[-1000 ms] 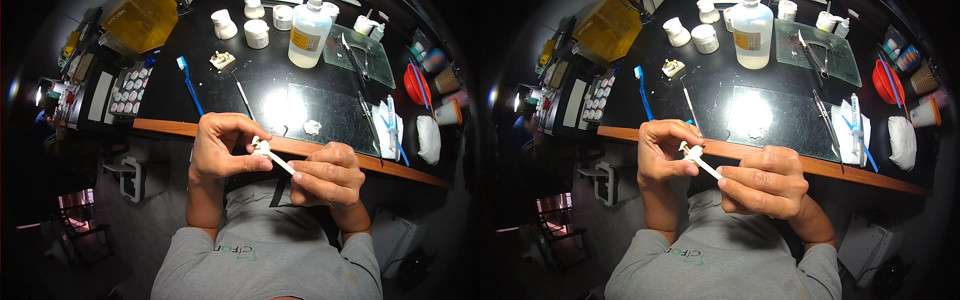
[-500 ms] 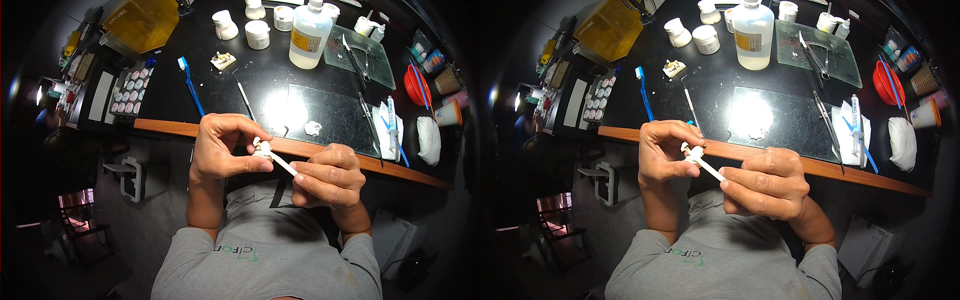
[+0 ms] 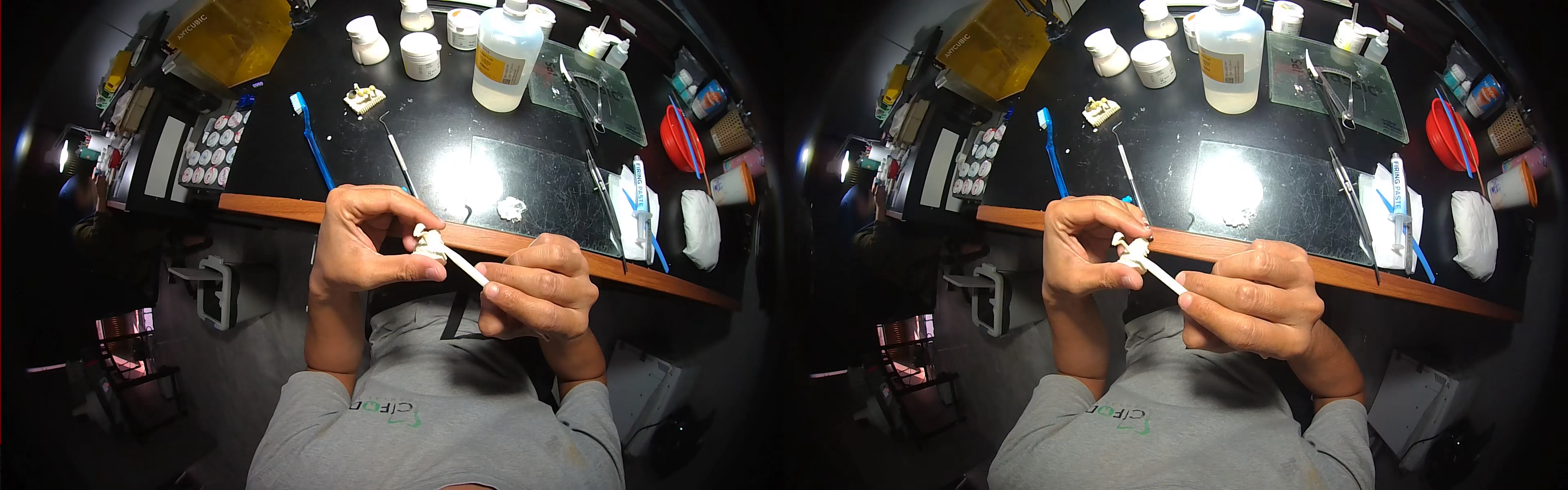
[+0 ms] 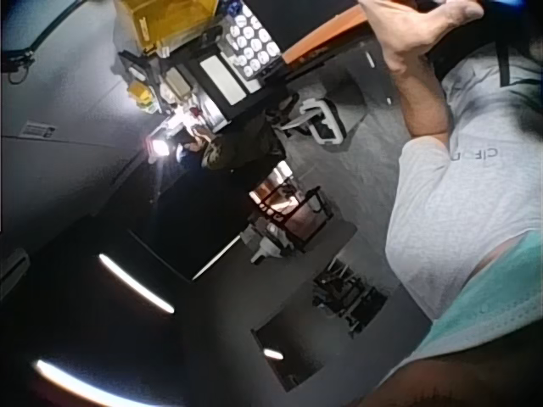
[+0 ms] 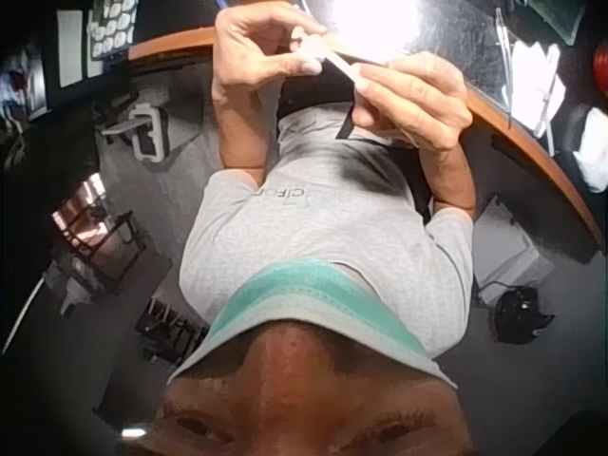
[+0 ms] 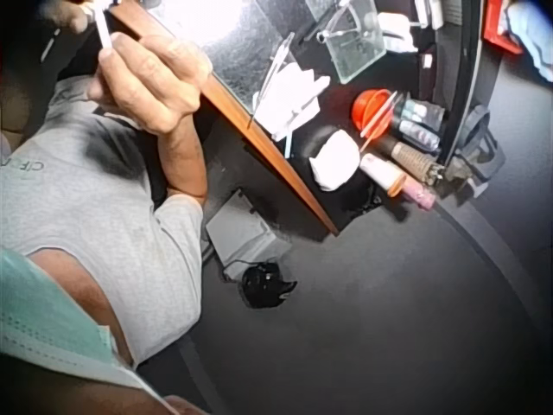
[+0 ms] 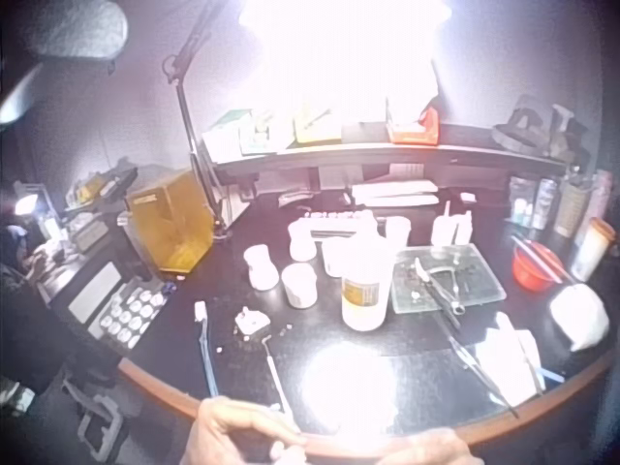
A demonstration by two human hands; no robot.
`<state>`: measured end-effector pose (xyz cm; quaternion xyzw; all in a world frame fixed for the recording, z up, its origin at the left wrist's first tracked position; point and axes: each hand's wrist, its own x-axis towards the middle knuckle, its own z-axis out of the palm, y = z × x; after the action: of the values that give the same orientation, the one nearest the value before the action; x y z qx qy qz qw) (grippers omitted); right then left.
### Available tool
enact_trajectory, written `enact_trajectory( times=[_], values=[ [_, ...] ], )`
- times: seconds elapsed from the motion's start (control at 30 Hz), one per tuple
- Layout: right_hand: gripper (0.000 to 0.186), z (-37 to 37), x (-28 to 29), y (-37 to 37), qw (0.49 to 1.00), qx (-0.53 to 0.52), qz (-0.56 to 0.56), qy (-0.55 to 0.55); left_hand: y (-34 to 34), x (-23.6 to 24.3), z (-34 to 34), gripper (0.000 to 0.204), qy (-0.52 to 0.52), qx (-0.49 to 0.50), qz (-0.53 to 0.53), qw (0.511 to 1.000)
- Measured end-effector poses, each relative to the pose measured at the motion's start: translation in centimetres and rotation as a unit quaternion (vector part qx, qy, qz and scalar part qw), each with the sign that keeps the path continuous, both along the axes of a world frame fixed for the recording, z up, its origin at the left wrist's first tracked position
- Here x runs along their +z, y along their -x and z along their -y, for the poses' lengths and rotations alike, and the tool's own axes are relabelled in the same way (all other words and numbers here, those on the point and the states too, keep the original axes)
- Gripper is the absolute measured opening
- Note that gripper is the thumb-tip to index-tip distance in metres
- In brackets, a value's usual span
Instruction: Apply ceramic or composite material to a dental bridge and then place it into a porcelain furnace.
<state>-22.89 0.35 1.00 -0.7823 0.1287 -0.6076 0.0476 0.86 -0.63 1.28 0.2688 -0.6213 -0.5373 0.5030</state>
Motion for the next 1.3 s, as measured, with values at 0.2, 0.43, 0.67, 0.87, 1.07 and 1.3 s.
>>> enact_trajectory(
  times=[0.2, 0.43, 0.67, 0.87, 1.07, 1.3],
  values=[
    [0.018, -0.08, -0.12, -0.05, 1.0, 0.002, 0.004, -0.007, 0.0, 0.31, -0.21, 0.046, -0.018, 0.011, 0.005, 1.0],
    [0.019, 0.0, -0.22, -0.03, 1.0, 0.0, 0.008, -0.004, -0.02, 0.34, -0.26, 0.049, -0.028, 0.022, 0.018, 0.999],
    [0.019, -0.08, -0.06, -0.07, 1.0, -0.003, 0.001, -0.007, 0.01, 0.29, -0.26, 0.05, -0.029, 0.021, 0.017, 0.999],
    [0.02, 0.04, -0.09, -0.04, 1.0, -0.006, 0.003, 0.002, -0.06, 0.15, -0.22, 0.05, -0.019, 0.021, 0.017, 0.999],
    [0.02, -0.03, -0.2, -0.05, 1.0, -0.002, 0.005, -0.003, -0.02, 0.15, -0.24, 0.05, -0.018, 0.016, 0.011, 1.0],
    [0.02, -0.02, -0.18, 0.0, 1.0, -0.005, 0.005, -0.006, -0.11, 0.13, -0.22, 0.05, -0.02, 0.016, 0.012, 1.0]
  ],
)
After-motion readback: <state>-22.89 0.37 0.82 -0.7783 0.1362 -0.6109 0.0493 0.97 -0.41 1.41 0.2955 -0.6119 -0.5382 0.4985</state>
